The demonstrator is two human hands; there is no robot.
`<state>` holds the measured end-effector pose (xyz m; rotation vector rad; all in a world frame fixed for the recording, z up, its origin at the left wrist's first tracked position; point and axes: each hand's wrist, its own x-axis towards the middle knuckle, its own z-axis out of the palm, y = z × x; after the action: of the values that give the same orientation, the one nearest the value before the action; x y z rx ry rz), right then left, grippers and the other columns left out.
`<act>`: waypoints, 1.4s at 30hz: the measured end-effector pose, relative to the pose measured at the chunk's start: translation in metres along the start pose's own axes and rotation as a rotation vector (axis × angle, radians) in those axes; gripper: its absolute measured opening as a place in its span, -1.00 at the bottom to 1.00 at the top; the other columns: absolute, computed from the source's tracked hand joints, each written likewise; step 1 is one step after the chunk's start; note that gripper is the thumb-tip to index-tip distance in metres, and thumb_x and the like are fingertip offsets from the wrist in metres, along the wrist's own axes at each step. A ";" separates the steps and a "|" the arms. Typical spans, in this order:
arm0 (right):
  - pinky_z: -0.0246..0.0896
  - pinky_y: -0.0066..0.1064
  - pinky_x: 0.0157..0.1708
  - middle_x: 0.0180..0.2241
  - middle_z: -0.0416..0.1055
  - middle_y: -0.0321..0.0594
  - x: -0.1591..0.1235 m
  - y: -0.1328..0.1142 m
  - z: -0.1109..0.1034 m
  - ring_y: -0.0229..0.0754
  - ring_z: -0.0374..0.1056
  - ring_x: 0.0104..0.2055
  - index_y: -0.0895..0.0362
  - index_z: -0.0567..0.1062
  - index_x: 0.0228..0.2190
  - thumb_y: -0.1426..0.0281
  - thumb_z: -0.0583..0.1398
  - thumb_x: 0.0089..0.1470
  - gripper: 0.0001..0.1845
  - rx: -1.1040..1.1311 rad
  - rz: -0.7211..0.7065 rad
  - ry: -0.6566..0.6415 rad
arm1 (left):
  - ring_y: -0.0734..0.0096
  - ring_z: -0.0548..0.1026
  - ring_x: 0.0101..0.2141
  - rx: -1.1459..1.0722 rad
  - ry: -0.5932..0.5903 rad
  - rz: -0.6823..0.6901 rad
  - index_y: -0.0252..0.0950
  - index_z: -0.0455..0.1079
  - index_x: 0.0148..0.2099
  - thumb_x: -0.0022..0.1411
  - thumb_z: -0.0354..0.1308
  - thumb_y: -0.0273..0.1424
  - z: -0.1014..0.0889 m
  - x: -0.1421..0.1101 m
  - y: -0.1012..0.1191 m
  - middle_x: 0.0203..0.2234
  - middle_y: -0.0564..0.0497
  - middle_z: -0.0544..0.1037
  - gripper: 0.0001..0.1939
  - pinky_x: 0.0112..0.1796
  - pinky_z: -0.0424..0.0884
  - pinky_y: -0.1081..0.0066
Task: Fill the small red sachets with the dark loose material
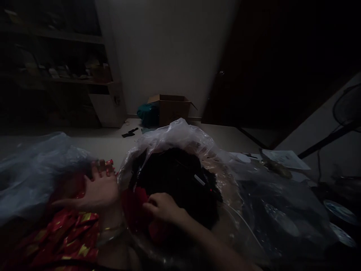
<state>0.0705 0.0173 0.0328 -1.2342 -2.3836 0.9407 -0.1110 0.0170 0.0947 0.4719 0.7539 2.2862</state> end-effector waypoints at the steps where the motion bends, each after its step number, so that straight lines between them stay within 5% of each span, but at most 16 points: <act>1: 0.18 -0.43 -0.42 -0.38 0.49 -0.19 0.003 -0.010 0.007 -0.17 0.38 -0.37 0.13 0.51 -0.41 0.14 0.14 0.07 -0.68 -0.100 -0.020 -0.027 | 0.21 0.31 0.09 -0.055 0.049 0.017 -0.03 0.12 0.11 0.04 -0.36 0.27 0.002 -0.002 -0.001 0.16 0.05 0.22 -0.25 0.02 0.33 0.16; 4: 0.22 -0.35 -0.36 -0.28 0.49 -0.09 0.012 -0.026 0.020 -0.06 0.41 -0.28 0.16 0.53 -0.35 0.20 0.18 0.04 -0.72 -0.280 -0.021 -0.104 | 0.26 0.39 0.01 -0.129 0.107 -0.028 -0.03 0.18 0.06 0.13 -0.19 0.13 0.006 -0.002 -0.008 0.02 0.00 0.34 -0.44 -0.02 0.35 0.20; 7: 0.22 -0.37 -0.35 -0.30 0.50 -0.11 0.017 -0.021 0.022 -0.09 0.42 -0.28 0.14 0.55 -0.38 0.32 0.17 0.03 -0.81 -0.213 0.067 -0.097 | 0.33 0.42 -0.08 -0.080 0.120 -0.094 -0.07 0.29 -0.07 0.10 0.00 -0.03 0.003 0.006 -0.017 -0.09 0.03 0.40 -0.61 -0.10 0.39 0.29; 13: 0.18 -0.50 -0.44 -0.51 0.44 -0.30 0.004 0.029 -0.006 -0.28 0.35 -0.45 0.15 0.49 -0.52 0.44 0.13 0.01 -0.85 0.377 0.202 0.263 | 0.42 0.41 -0.17 0.390 0.065 -0.210 -0.16 0.37 -0.12 -0.07 0.25 -0.32 -0.003 0.014 -0.046 -0.14 0.04 0.43 -0.61 -0.21 0.34 0.47; 17: 0.02 -0.52 -0.70 -0.69 0.26 -0.42 -0.016 0.052 -0.028 -0.34 0.13 -0.72 0.15 0.43 -0.42 0.24 0.09 0.05 -0.76 0.647 0.273 0.338 | 0.29 0.47 -0.28 0.687 -0.327 -0.521 -0.28 0.43 -0.13 -0.21 0.37 -0.31 0.009 -0.010 -0.068 -0.25 -0.05 0.51 -0.49 -0.39 0.36 0.46; 20: 0.22 -0.44 -0.61 -0.56 0.38 -0.30 -0.025 0.059 -0.039 -0.24 0.30 -0.60 0.14 0.44 -0.36 0.24 0.12 0.04 -0.77 0.543 0.177 0.480 | 0.38 0.43 -0.51 0.764 -0.743 -0.688 -0.40 0.50 -0.31 -0.16 0.33 -0.22 0.018 -0.033 -0.080 -0.51 -0.03 0.53 -0.62 -0.52 0.27 0.50; 23: 0.33 -0.20 -0.15 -0.13 0.41 -0.05 -0.030 0.062 -0.050 -0.03 0.36 -0.11 0.14 0.39 -0.09 0.39 0.16 -0.01 -0.61 0.209 -0.036 0.745 | 0.44 0.37 -0.55 0.863 -0.939 -0.599 -0.41 0.50 -0.43 -0.06 0.23 -0.22 0.022 -0.049 -0.089 -0.60 0.05 0.49 -0.70 -0.50 0.24 0.51; 26: 0.14 -0.05 0.08 0.12 0.22 0.01 -0.032 0.065 -0.062 0.03 0.13 0.14 0.13 0.24 0.11 0.50 0.13 0.01 -0.41 -0.134 -0.216 0.782 | 0.47 0.32 -0.55 0.997 -1.097 -0.495 -0.40 0.50 -0.47 -0.01 0.15 -0.31 0.024 -0.057 -0.095 -0.64 0.11 0.44 -0.77 -0.50 0.20 0.52; 30: 0.22 -0.08 0.02 0.01 0.35 -0.06 -0.031 0.075 -0.065 -0.03 0.20 0.05 0.09 0.34 0.05 0.54 0.04 0.12 -0.55 -0.340 -0.312 0.740 | 0.46 0.33 -0.54 1.001 -1.162 -0.506 -0.40 0.52 -0.42 0.03 0.09 -0.32 0.026 -0.064 -0.104 -0.63 0.12 0.44 -0.74 -0.48 0.20 0.51; 35: 0.26 -0.11 -0.06 -0.10 0.42 -0.08 -0.031 0.084 -0.056 -0.04 0.27 -0.04 0.09 0.46 -0.12 0.48 0.04 0.17 -0.72 -0.310 -0.330 0.811 | 0.39 0.39 -0.50 0.907 -1.134 -0.552 -0.43 0.53 -0.35 0.02 0.09 -0.33 0.027 -0.070 -0.110 -0.54 0.06 0.53 -0.71 -0.43 0.27 0.49; 42: 0.33 -0.23 -0.32 -0.39 0.38 -0.17 -0.038 0.086 -0.069 -0.08 0.34 -0.32 0.09 0.47 -0.34 0.32 0.22 0.00 -0.86 -0.059 -0.032 0.721 | 0.27 0.49 -0.38 1.088 -1.174 -0.389 -0.28 0.56 -0.17 0.06 0.00 -0.41 0.029 -0.071 -0.101 -0.34 0.00 0.64 -0.64 -0.36 0.32 0.45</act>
<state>0.1822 0.0513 0.0278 -1.2710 -1.8496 0.3210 0.0033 0.0393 0.0448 1.7229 1.1813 0.7512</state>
